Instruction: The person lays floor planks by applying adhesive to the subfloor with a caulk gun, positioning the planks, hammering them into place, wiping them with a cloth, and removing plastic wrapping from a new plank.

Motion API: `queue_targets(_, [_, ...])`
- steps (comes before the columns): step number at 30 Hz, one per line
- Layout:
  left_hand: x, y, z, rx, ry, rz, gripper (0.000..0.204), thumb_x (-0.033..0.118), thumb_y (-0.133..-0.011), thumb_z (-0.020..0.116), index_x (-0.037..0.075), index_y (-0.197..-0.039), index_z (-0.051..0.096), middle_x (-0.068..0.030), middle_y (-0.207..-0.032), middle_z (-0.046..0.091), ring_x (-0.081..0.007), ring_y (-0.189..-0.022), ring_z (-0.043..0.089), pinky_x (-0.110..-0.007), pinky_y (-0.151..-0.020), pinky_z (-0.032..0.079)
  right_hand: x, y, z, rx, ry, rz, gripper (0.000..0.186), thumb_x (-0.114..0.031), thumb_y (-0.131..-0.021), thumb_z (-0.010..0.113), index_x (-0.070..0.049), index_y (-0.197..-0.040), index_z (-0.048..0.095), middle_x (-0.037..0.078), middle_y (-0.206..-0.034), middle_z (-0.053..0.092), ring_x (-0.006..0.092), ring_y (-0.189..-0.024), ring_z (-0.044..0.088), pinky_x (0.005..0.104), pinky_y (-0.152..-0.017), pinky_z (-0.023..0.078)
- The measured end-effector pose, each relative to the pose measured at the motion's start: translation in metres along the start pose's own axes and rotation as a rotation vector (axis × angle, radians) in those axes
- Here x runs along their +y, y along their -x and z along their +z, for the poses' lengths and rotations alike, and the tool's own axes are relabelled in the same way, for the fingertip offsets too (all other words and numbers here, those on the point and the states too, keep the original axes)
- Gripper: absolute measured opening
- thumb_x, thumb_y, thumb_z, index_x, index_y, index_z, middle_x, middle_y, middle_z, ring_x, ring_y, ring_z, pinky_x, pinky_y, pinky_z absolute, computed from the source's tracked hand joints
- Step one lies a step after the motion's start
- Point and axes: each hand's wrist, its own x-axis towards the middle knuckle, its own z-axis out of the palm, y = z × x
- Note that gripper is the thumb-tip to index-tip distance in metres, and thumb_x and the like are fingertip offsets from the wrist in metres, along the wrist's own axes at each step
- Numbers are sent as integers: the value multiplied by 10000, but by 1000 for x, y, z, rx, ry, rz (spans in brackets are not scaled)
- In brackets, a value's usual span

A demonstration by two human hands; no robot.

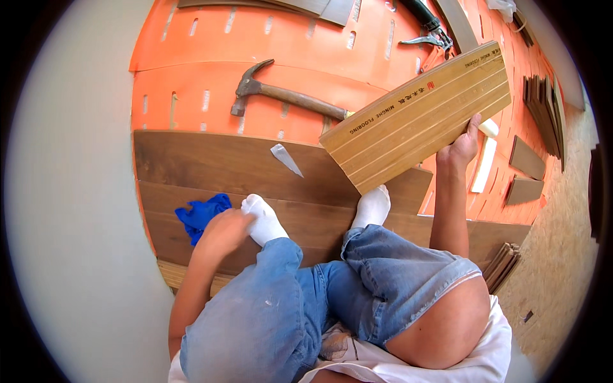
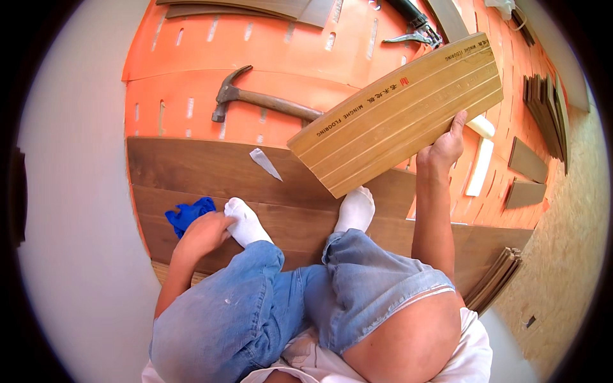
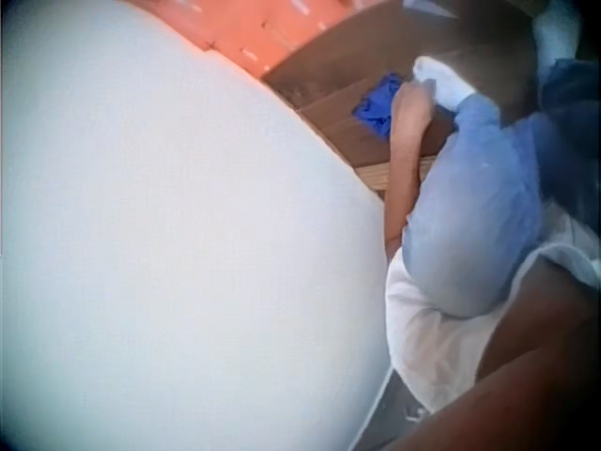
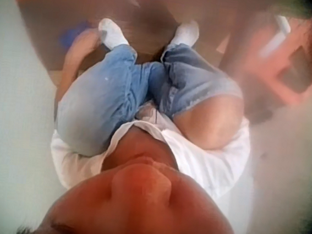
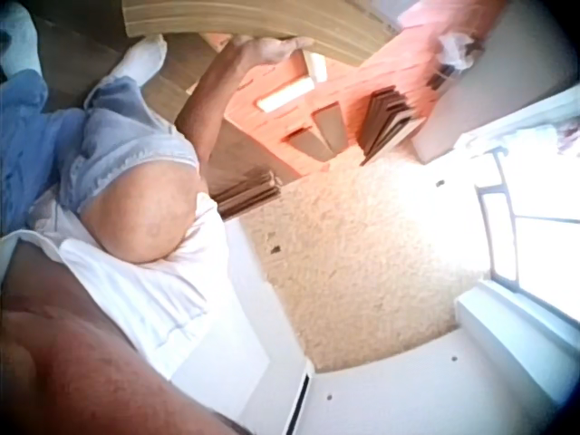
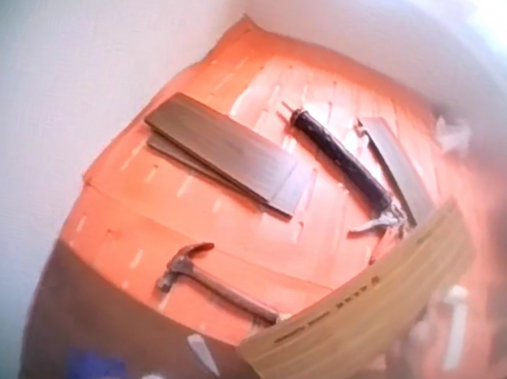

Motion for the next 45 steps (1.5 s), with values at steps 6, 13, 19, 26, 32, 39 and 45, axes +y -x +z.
queue_targets(6, [45,0,-56,401,408,-93,656,231,-848,806,49,-1427,557,-211,-1216,689,-351,-1153,639,-434,-1001,481,16,12,7,79,-33,129,504,-376,-1132,333,-7,-1453,454,157,-1433,559,309,-1312,552,454,-1137,467])
queue_targets(13, [103,-57,-69,382,1362,89,656,249,-878,810,-10,-1401,510,-131,-1276,646,-222,-1160,632,-370,-1002,502,34,71,45,33,-209,341,546,-435,-1111,383,-29,-1473,437,132,-1483,535,284,-1345,528,448,-1155,429])
queue_targets(19, [100,-16,-118,828,1349,241,615,168,-891,750,-9,-1420,490,-127,-1306,627,-240,-1206,607,-377,-1038,485,6,110,40,-419,-239,545,527,-409,-1068,527,-49,-1447,457,93,-1416,589,222,-1279,587,418,-1090,490])
queue_targets(26, [83,78,-177,931,1137,333,678,211,-834,770,-14,-1411,494,-129,-1321,613,-251,-1219,588,-396,-1061,458,-3,144,49,-814,-258,626,531,-374,-1023,619,-54,-1429,495,111,-1316,652,237,-1160,670,397,-949,583])
queue_targets(32, [113,131,-182,1059,1029,448,630,284,-890,701,-18,-1405,500,-124,-1309,616,-240,-1224,587,-396,-1051,464,-46,157,40,-984,-296,490,528,-397,-1020,619,-48,-1398,504,139,-1261,666,271,-1128,681,411,-937,568])
queue_targets(39, [152,184,-182,1082,1003,603,446,275,-999,580,-11,-1340,543,-100,-1287,625,-192,-1227,581,-357,-1042,468,-152,124,-42,-869,-276,173,433,-383,-1112,403,-65,-1319,609,113,-1225,713,258,-1125,681,410,-965,552])
queue_targets(45, [211,208,-233,1099,1114,839,413,226,-1007,615,-32,-1328,594,-105,-1305,646,-206,-1203,612,-350,-1005,506,-292,93,-98,-896,-5,-222,354,-315,-1093,497,-52,-1307,600,99,-1202,700,218,-1061,671,400,-931,551])
